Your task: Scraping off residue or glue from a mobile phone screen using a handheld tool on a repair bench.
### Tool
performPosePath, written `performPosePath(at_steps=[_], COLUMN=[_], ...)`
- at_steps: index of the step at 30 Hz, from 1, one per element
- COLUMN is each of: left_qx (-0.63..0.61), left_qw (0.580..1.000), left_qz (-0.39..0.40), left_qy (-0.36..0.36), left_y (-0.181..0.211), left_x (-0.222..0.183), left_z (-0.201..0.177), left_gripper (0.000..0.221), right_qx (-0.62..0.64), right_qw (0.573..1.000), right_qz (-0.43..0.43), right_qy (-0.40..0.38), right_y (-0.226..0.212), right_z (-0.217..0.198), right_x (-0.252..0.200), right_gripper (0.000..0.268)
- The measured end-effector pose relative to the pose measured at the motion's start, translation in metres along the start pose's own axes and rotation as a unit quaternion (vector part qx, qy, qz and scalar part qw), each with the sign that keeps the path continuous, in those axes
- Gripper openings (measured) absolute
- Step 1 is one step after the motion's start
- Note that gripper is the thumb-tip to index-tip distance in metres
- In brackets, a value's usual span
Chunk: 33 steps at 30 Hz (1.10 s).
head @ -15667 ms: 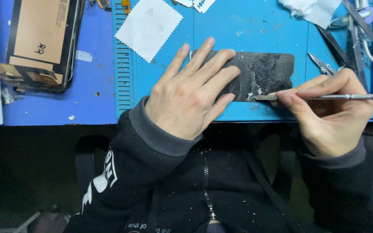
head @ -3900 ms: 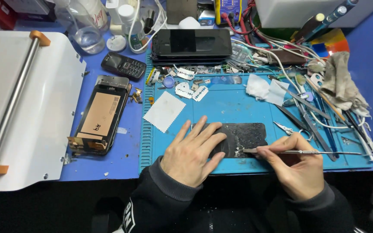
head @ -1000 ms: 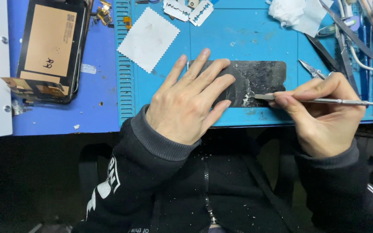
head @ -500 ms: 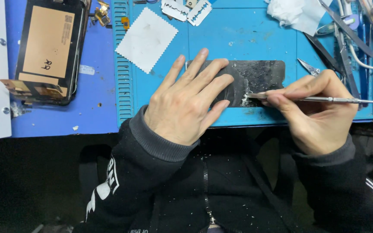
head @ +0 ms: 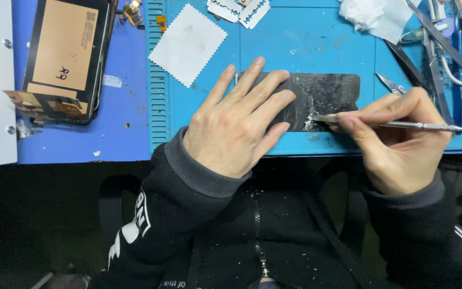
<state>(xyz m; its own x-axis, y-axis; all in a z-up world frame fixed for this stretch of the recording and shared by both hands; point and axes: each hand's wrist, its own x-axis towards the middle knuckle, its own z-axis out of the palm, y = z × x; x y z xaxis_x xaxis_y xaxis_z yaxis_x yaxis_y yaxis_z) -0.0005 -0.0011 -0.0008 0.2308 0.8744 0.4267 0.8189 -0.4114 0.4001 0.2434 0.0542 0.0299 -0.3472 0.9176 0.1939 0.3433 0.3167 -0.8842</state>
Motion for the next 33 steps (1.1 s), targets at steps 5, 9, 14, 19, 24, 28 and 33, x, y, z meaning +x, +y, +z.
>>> performPosePath(at_steps=[5,9,14,19,24,28,33], left_qx=[-0.004,0.004,0.002,0.002,-0.002,-0.005,-0.006], left_qw=[1.0,1.0,1.0,1.0,1.0,1.0,1.0], left_qz=[-0.007,0.003,-0.007,0.004,-0.005,-0.003,-0.003], left_qy=[-0.003,0.003,-0.002,-0.002,0.002,-0.003,0.003], left_y=[0.0,0.001,0.0,0.002,0.0,0.002,0.0], left_x=[0.001,0.001,0.001,0.004,-0.001,0.003,-0.001], left_z=[-0.001,0.0,-0.001,-0.002,-0.001,-0.003,-0.001], left_gripper=[0.04,0.04,0.04,0.039,0.04,0.039,0.04], right_qx=[0.005,0.001,-0.003,-0.01,0.006,-0.001,0.0], right_qw=[1.0,1.0,1.0,0.999,1.0,1.0,1.0], right_qz=[-0.002,-0.004,-0.017,-0.026,0.009,-0.014,-0.007], right_qy=[-0.015,-0.012,-0.021,-0.02,0.004,-0.014,-0.015], right_y=[0.01,0.006,0.016,0.016,0.001,0.015,0.019], right_z=[-0.011,-0.004,-0.01,-0.011,-0.002,-0.009,-0.012], right_x=[-0.005,-0.002,-0.006,-0.006,-0.001,-0.006,-0.008], right_gripper=[0.026,0.026,0.029,0.03,0.027,0.027,0.026])
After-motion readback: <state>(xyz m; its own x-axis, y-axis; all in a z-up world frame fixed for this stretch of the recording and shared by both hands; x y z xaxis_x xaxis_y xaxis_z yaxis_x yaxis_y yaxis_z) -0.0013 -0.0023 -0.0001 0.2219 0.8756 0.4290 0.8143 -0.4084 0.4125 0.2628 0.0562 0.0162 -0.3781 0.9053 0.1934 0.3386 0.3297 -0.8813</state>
